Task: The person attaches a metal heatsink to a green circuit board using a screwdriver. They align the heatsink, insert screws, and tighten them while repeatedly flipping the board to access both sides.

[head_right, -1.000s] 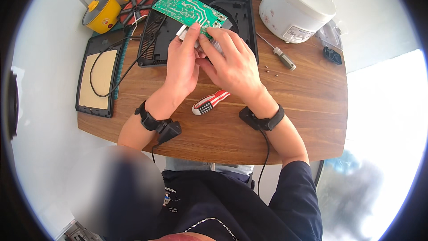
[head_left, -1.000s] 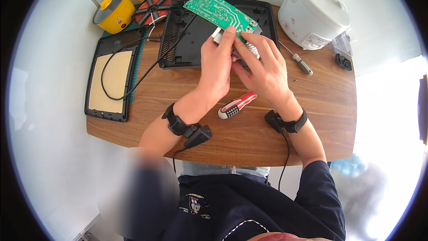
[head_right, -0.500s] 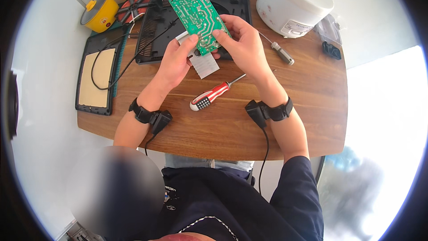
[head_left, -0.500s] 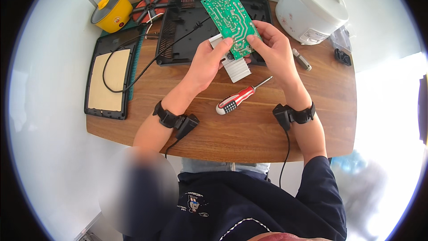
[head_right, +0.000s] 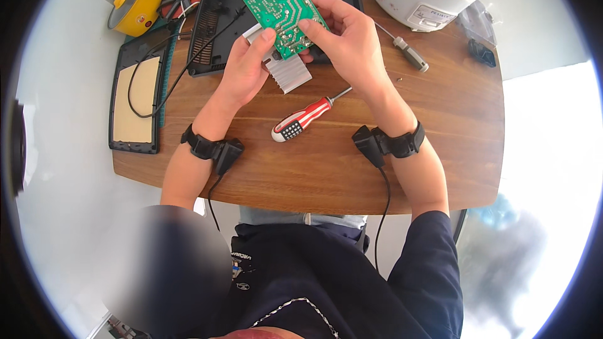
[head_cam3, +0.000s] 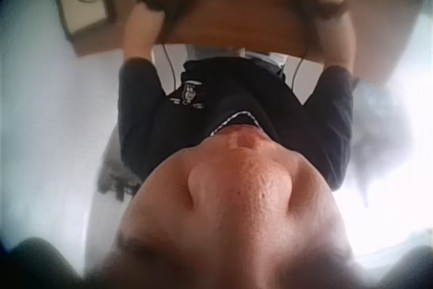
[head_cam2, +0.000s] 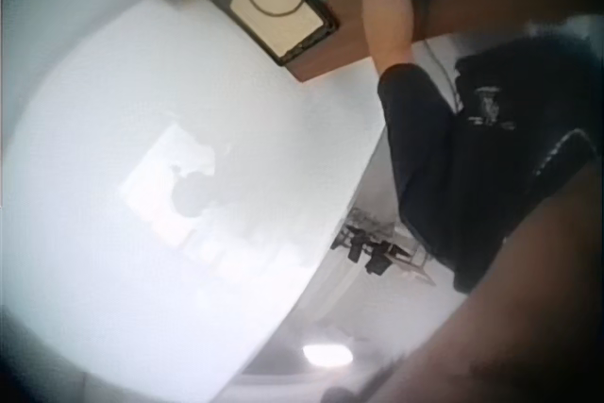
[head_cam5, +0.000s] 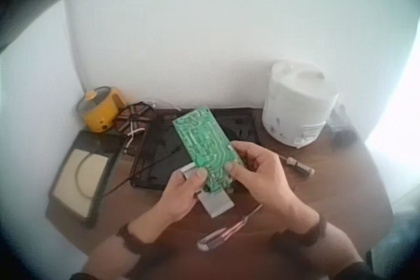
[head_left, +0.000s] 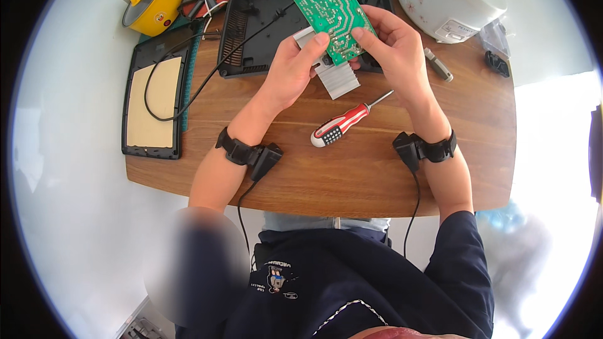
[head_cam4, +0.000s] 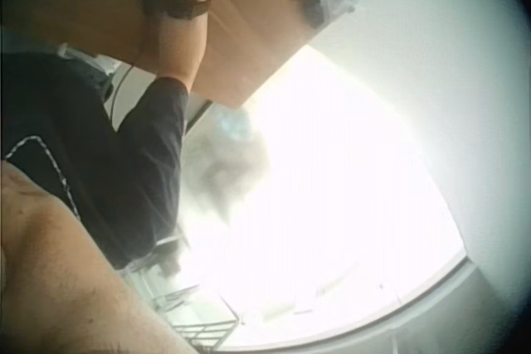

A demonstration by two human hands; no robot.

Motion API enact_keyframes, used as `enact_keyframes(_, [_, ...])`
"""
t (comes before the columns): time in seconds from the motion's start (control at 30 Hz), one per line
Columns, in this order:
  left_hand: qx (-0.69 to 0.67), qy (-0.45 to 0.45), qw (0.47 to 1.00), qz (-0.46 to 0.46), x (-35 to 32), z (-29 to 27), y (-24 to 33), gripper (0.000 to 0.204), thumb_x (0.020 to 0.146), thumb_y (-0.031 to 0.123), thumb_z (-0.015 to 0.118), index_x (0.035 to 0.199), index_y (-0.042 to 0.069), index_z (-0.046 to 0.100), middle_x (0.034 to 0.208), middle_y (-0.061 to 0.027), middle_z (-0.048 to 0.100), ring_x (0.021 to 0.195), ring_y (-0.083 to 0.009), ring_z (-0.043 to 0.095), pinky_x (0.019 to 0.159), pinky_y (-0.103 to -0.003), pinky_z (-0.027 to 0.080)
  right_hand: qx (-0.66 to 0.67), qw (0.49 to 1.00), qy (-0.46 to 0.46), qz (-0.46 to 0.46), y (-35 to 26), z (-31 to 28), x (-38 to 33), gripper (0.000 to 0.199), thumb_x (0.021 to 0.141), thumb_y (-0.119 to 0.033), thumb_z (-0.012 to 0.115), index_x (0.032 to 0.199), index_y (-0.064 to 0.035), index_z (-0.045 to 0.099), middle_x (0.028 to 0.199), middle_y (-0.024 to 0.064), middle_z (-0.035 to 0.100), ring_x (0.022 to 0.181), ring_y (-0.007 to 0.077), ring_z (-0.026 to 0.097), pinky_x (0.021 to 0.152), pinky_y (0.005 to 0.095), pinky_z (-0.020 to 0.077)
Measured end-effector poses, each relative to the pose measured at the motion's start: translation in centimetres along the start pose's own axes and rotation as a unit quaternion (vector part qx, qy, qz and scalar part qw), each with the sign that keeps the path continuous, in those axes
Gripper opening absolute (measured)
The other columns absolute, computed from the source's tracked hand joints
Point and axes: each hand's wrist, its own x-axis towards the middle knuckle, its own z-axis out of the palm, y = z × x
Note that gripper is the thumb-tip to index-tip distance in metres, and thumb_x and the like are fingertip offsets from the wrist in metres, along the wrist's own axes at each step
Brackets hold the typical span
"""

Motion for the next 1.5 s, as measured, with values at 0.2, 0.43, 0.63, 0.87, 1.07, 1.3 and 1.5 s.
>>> enact_keyframes(0.2, [0.008, -0.007, 1.000, 0.004, 0.0, 0.0, -0.1, 0.047, 0.108, 0.037, 0.052, 0.133, -0.003, 0.057, 0.115, -0.0140, 0.071, 0.098, -0.0260, 0.073, 0.088, -0.042, 0.062, 0.010, 1.000, 0.011, -0.004, 0.0, 0.0, -0.1, 0.041, 0.095, -0.010, 0.073, 0.132, 0.0057, 0.063, 0.110, 0.0070, 0.073, 0.099, 0.0098, 0.066, 0.091, 0.0267, 0.0539])
enact_keyframes(0.43, [0.018, -0.013, 0.999, 0.030, 0.1, 0.0, -0.5, 0.047, 0.109, 0.037, 0.052, 0.135, -0.002, 0.056, 0.119, -0.0136, 0.070, 0.099, -0.0265, 0.073, 0.088, -0.041, 0.062, 0.011, 1.000, 0.011, -0.007, 0.1, 0.0, 0.0, 0.040, 0.096, -0.009, 0.072, 0.132, 0.0049, 0.063, 0.108, 0.0062, 0.073, 0.094, 0.0093, 0.066, 0.086, 0.0266, 0.0549])
enact_keyframes(0.63, [0.027, -0.002, 0.999, 0.028, 0.2, 0.0, -0.4, 0.047, 0.109, 0.036, 0.052, 0.137, -0.001, 0.056, 0.120, -0.0134, 0.070, 0.100, -0.0267, 0.073, 0.088, -0.041, 0.062, 0.049, 0.999, 0.007, 0.017, 0.2, 0.1, -0.1, 0.039, 0.097, -0.008, 0.071, 0.132, 0.0049, 0.062, 0.106, 0.0063, 0.073, 0.094, 0.0088, 0.066, 0.084, 0.0260, 0.0553])
enact_keyframes(0.87, [0.032, -0.008, 0.999, 0.025, 0.1, -0.1, -0.3, 0.050, 0.108, 0.040, 0.054, 0.136, -0.002, 0.056, 0.120, -0.0138, 0.070, 0.101, -0.0266, 0.073, 0.089, -0.041, 0.062, 0.042, 0.999, 0.013, 0.017, 0.3, 0.1, -0.1, 0.039, 0.097, -0.008, 0.071, 0.132, 0.0050, 0.062, 0.105, 0.0065, 0.073, 0.092, 0.0088, 0.066, 0.081, 0.0262, 0.0563])
enact_keyframes(1.07, [0.025, -0.011, 0.999, 0.019, 0.0, 0.0, -0.3, 0.050, 0.108, 0.040, 0.054, 0.135, -0.002, 0.056, 0.119, -0.0144, 0.070, 0.102, -0.0264, 0.073, 0.090, -0.041, 0.061, 0.047, 0.999, 0.010, 0.002, 0.5, 0.2, 0.0, 0.039, 0.096, -0.007, 0.071, 0.132, 0.0054, 0.062, 0.105, 0.0070, 0.073, 0.090, 0.0091, 0.066, 0.077, 0.0259, 0.0573])
enact_keyframes(1.3, [-0.019, -0.013, 1.000, 0.006, -0.1, -0.2, -0.4, 0.048, 0.110, 0.038, 0.047, 0.137, -0.002, 0.054, 0.123, -0.0154, 0.069, 0.104, -0.0282, 0.072, 0.093, -0.043, 0.061, 0.036, 0.999, 0.014, -0.021, 0.5, 0.4, -0.1, 0.039, 0.096, -0.006, 0.072, 0.131, 0.0059, 0.062, 0.103, 0.0075, 0.073, 0.085, 0.0087, 0.066, 0.070, 0.0247, 0.0574])
enact_keyframes(1.5, [-0.021, -0.013, 0.998, 0.053, 0.3, 0.0, -1.1, 0.047, 0.111, 0.038, 0.046, 0.141, 0.002, 0.048, 0.129, -0.0131, 0.066, 0.107, -0.0288, 0.072, 0.091, -0.042, 0.062, 0.010, 0.999, 0.021, -0.032, 0.9, 0.3, 0.0, 0.038, 0.095, -0.006, 0.072, 0.130, 0.0061, 0.062, 0.100, 0.0072, 0.073, 0.079, 0.0084, 0.066, 0.066, 0.0242, 0.0576])
